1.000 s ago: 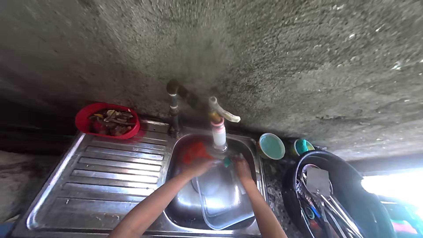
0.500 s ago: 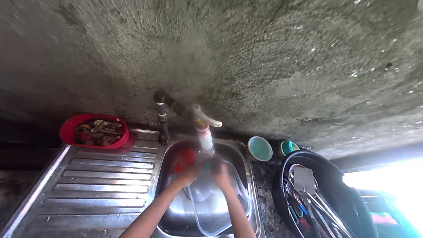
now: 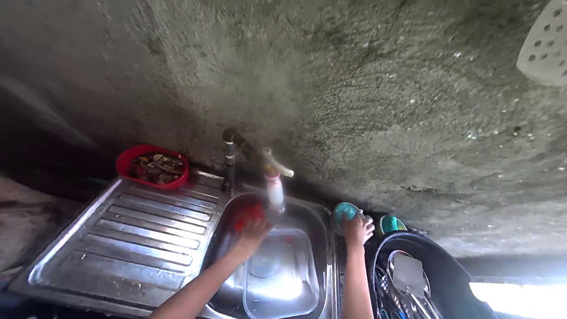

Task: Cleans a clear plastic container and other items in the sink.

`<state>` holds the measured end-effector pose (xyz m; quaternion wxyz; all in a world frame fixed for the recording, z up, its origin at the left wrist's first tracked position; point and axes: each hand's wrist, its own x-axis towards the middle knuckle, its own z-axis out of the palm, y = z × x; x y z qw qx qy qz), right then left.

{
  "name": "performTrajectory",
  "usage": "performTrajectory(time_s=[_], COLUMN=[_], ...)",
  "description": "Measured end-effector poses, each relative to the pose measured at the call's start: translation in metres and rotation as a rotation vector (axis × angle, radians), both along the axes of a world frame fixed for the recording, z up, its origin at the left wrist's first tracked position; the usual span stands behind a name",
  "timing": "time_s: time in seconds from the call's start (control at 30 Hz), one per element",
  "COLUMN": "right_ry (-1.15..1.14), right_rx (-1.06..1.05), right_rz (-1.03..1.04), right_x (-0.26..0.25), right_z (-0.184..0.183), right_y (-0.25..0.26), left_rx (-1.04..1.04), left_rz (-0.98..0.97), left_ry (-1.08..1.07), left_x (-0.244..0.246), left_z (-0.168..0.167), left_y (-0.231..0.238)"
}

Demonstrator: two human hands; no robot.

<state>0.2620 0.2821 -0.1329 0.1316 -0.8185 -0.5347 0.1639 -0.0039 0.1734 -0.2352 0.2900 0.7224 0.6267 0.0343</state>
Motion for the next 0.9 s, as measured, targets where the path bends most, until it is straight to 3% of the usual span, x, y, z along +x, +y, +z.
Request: performTrajectory(time_s=[0.1, 0.17, 0.27, 0.33, 0.4, 0.6, 0.73, 0.8, 0.9], right_ry=[0.382, 0.552, 0.216, 0.077, 0.078, 0.733, 1.072, 1.293, 1.719], right_rx=[0.559, 0.648, 0.767, 0.800, 0.907, 0.916, 0.755, 0.697, 0.463], right_rz=[0.256, 0.576, 0.917, 0.983, 0.992, 1.219, 1.241, 0.991, 0.209], right_x=[-0.063, -0.114, -0.177, -0.199, -0.203, -0.196, -0.200, -0.191, -0.165], right_z=[0.060, 0.103, 0.129, 0.122, 0.108, 0.105, 0.117, 0.109, 0.058], right_y=[-0.052, -0.086, -0.095, -0.077, -0.057, -0.007, 0.002, -0.003, -0.035], left_rx=[0.024, -0.030, -0.282, -0.418, -0.465, -0.439, -0.390, -0.383, -0.374], left_rz=[0.274, 0.554, 1.065, 1.186, 1.226, 1.392, 1.372, 1.364, 1.335], left_ry=[-0.209, -0.652, -1.425, -1.778, -1.972, -2.078, -2.165, -2.061, -1.704], left_x=[0.007, 0.016, 0.033, 0.032, 0.030, 0.035, 0.047, 0.055, 0.063], left_z=[0.026, 0.046, 0.078, 0.074, 0.067, 0.064, 0.063, 0.059, 0.070], left_y=[-0.005, -0.009, -0.014, -0.005, 0.001, 0.014, 0.019, 0.022, 0.009])
